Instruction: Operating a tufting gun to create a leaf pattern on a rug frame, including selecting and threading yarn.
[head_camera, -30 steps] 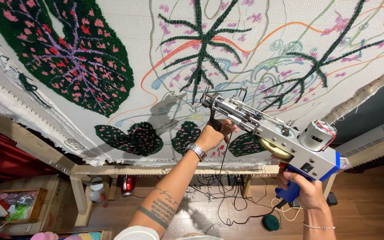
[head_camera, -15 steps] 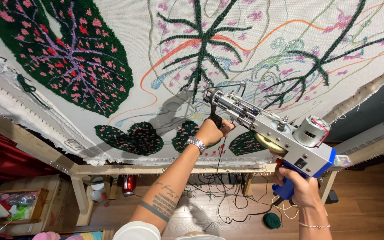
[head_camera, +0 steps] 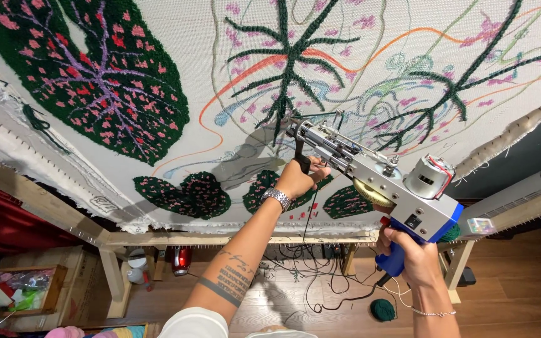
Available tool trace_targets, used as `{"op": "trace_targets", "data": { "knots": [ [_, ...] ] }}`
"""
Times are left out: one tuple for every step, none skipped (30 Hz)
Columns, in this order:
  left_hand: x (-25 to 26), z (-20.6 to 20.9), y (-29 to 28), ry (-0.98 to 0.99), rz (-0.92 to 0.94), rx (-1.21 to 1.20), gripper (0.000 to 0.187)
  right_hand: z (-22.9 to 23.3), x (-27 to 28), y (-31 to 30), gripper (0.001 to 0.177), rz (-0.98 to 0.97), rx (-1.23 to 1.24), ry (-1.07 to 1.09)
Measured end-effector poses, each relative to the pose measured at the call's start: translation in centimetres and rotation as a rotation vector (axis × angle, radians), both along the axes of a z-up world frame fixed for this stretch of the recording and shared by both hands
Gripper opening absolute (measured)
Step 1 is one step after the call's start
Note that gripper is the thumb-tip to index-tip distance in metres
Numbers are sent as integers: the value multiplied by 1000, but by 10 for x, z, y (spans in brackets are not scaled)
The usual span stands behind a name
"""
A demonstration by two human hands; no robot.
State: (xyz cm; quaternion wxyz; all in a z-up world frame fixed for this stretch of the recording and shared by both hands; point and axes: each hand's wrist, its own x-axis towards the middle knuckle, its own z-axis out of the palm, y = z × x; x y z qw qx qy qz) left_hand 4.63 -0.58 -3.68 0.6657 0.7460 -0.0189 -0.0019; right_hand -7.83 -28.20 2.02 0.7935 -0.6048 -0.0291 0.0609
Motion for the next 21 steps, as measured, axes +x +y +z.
{"op": "trace_targets", "data": {
  "knots": [
    [-2,4,0,8,3,6,60,-1,0,0,15,5,14,9],
    [0,1,0,9,2,6,60,0,0,1,15,4,14,10],
    [2,-3,0,-1,6,-17,60,2,0,3,18,4,14,0],
    [5,-6,0,-12,11,-40,60,3,1,4,20,5,15,-9],
    [8,-11,-1,-11,10,-41,60,8,-1,7,20,4,15,-9],
    [11,-15,-1,-33,6,-35,58,13,-2,10,29,12,-1,-3],
    [15,-20,-1,-56,3,-30,56,18,-3,13,39,20,-17,2],
    [13,-17,0,-57,2,-31,56,18,-3,14,39,20,-17,1],
    [12,-14,0,-65,-7,-26,53,18,-2,14,41,39,11,12],
    [11,-12,1,-73,-16,-22,50,18,-2,14,43,58,39,22],
    [8,-4,2,-73,-17,-22,50,14,-1,14,43,57,38,23],
    [6,5,3,-29,-14,-33,49,11,1,14,39,43,24,-1],
    [3,13,5,15,-10,-43,49,7,2,14,35,29,10,-26],
    [5,12,5,15,-11,-43,49,6,2,16,35,29,11,-25],
    [7,11,6,-4,-2,-26,47,5,2,18,31,20,12,-41],
    [8,10,7,-22,8,-10,46,4,2,20,28,10,14,-57],
    [9,12,7,-23,7,-9,46,7,0,25,28,10,15,-57],
    [10,13,7,13,31,-28,46,10,-2,30,28,-7,12,-66],
    [10,14,8,51,56,-47,45,12,-5,36,29,-23,10,-74],
    [11,13,9,52,56,-46,45,11,-5,39,29,-22,10,-73],
    [13,12,11,38,85,-44,46,9,-5,42,28,-34,-8,-99]
  ]
}}
